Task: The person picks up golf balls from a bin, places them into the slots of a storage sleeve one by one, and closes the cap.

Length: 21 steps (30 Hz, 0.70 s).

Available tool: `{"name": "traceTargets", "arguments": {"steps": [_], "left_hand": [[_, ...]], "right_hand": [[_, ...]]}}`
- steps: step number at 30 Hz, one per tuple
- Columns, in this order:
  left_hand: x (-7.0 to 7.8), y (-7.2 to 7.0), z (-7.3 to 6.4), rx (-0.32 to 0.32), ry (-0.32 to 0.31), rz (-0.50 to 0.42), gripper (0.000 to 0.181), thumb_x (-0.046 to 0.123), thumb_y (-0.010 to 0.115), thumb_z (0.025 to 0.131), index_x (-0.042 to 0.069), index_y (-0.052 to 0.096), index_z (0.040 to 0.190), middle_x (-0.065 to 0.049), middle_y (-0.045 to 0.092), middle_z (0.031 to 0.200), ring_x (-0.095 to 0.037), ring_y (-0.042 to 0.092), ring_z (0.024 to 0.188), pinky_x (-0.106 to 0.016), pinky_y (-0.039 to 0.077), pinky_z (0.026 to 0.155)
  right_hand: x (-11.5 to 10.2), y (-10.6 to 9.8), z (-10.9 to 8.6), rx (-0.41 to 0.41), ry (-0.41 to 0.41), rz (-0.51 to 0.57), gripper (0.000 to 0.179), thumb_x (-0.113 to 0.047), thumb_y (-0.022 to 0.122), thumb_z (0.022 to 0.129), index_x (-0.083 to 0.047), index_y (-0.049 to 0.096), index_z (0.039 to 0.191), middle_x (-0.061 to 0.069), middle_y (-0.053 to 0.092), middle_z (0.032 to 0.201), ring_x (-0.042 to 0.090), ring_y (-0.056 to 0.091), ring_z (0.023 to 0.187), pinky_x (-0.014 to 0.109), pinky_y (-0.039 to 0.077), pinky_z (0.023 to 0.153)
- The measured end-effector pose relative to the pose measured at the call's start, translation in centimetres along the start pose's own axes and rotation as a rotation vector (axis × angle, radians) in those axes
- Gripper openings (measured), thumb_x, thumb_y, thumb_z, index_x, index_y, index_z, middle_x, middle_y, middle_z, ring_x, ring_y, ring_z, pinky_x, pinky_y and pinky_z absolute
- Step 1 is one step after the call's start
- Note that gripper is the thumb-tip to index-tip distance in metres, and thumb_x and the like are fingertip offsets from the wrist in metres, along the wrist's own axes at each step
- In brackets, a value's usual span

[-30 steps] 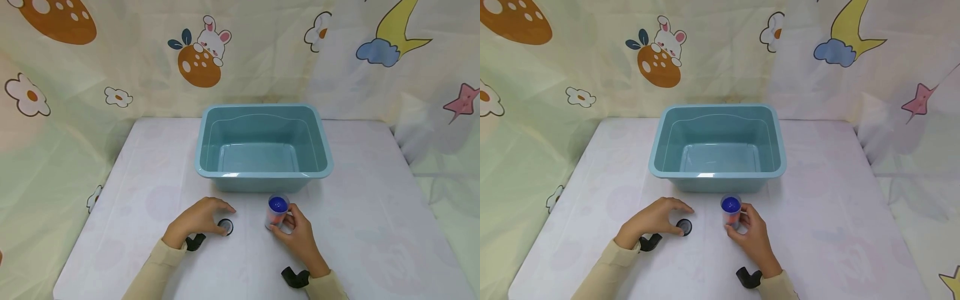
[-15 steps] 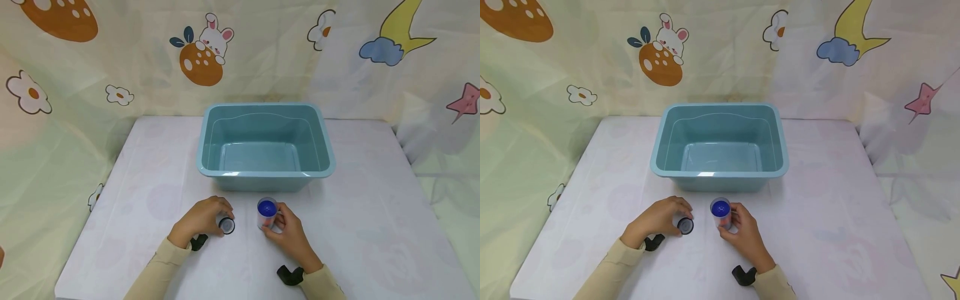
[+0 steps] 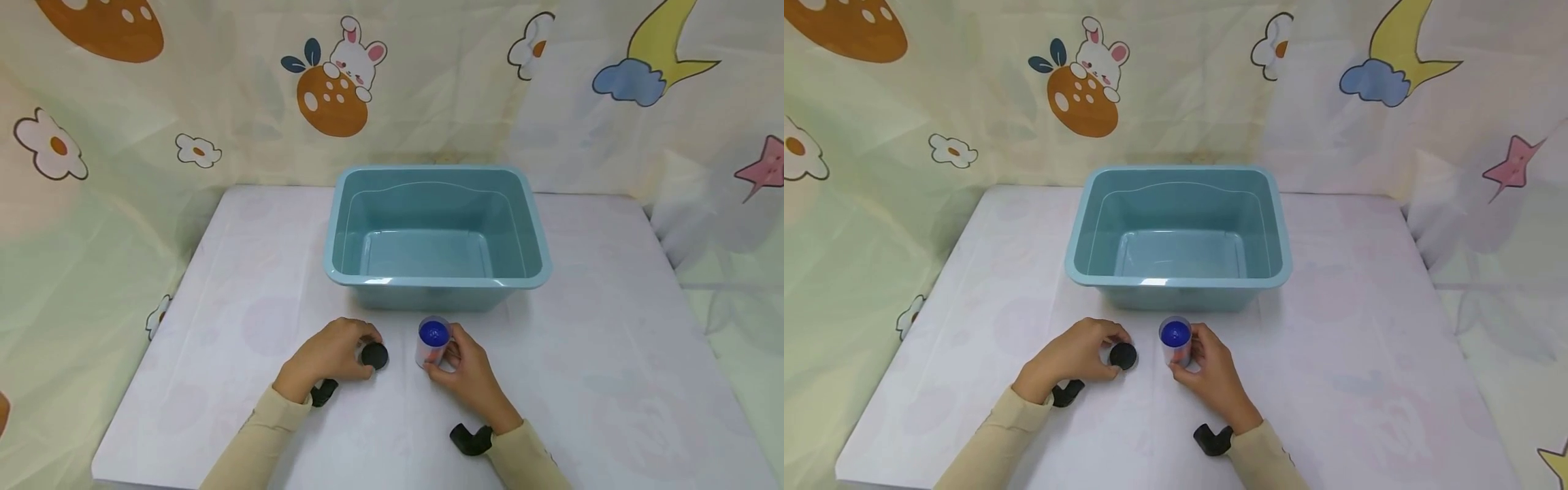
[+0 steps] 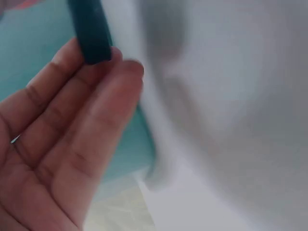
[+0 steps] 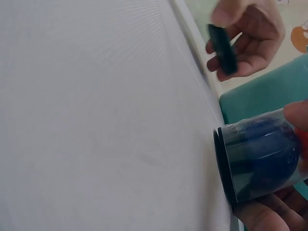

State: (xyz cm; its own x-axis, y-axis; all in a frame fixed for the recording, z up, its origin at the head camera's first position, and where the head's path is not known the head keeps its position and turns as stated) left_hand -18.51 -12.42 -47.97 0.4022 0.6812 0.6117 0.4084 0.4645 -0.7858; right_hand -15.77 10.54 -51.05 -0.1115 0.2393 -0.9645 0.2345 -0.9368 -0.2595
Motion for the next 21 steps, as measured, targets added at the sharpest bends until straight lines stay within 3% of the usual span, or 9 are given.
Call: {"name": "traceTargets", "arguments": {"steps": [5, 10, 16, 21], "left_hand": [[1.5, -1.9, -0.2, 0.090, 0.074, -0.125, 0.039, 0.007, 0.086, 0.077, 0.002, 0.077, 0.115, -0.006, 0.077, 0.110, -0.017, 0.074, 0.093, -0.025, 0.064, 0.082], [3.7, -3.7, -0.6, 0.221, 0.182, -0.201, 0.042, 0.007, 0.086, 0.080, 0.001, 0.077, 0.120, -0.007, 0.076, 0.113, -0.017, 0.072, 0.095, -0.022, 0.064, 0.080], [5.9, -4.9, -0.9, 0.395, 0.318, -0.179, 0.042, 0.008, 0.088, 0.078, 0.005, 0.079, 0.119, -0.006, 0.076, 0.111, -0.017, 0.073, 0.096, -0.021, 0.064, 0.078], [6.7, -5.3, -0.6, 0.446, 0.383, -0.127, 0.042, 0.008, 0.088, 0.077, 0.003, 0.080, 0.118, -0.008, 0.076, 0.108, -0.016, 0.073, 0.091, -0.020, 0.063, 0.078]], "right_hand": [[0.0, 0.1, 0.3, -0.011, -0.025, 0.005, 0.056, 0.018, 0.082, 0.080, 0.006, 0.057, 0.129, 0.022, 0.066, 0.126, 0.041, 0.072, 0.119, 0.035, 0.061, 0.098], [-0.2, 0.2, 0.5, -0.027, -0.038, 0.013, 0.053, 0.018, 0.082, 0.082, 0.006, 0.057, 0.128, 0.023, 0.066, 0.126, 0.043, 0.071, 0.120, 0.035, 0.061, 0.099], [-0.2, 0.3, 0.7, -0.041, -0.072, 0.009, 0.052, 0.017, 0.082, 0.083, 0.006, 0.057, 0.127, 0.022, 0.066, 0.126, 0.042, 0.072, 0.120, 0.035, 0.061, 0.099], [-0.3, 0.4, 0.7, -0.044, -0.094, -0.008, 0.051, 0.017, 0.082, 0.083, 0.006, 0.057, 0.127, 0.022, 0.066, 0.127, 0.043, 0.071, 0.120, 0.037, 0.060, 0.100]]}}
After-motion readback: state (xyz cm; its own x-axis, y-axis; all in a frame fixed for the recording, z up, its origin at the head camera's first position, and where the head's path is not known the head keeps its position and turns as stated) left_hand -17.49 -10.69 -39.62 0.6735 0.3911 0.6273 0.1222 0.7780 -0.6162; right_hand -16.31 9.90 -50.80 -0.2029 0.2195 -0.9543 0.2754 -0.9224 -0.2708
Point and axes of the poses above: each hand's wrist, its own z-axis towards the middle knuckle, its own y-axis out of the palm, x = y × z, the point moved 6 cm from there along z, towards the middle knuckle
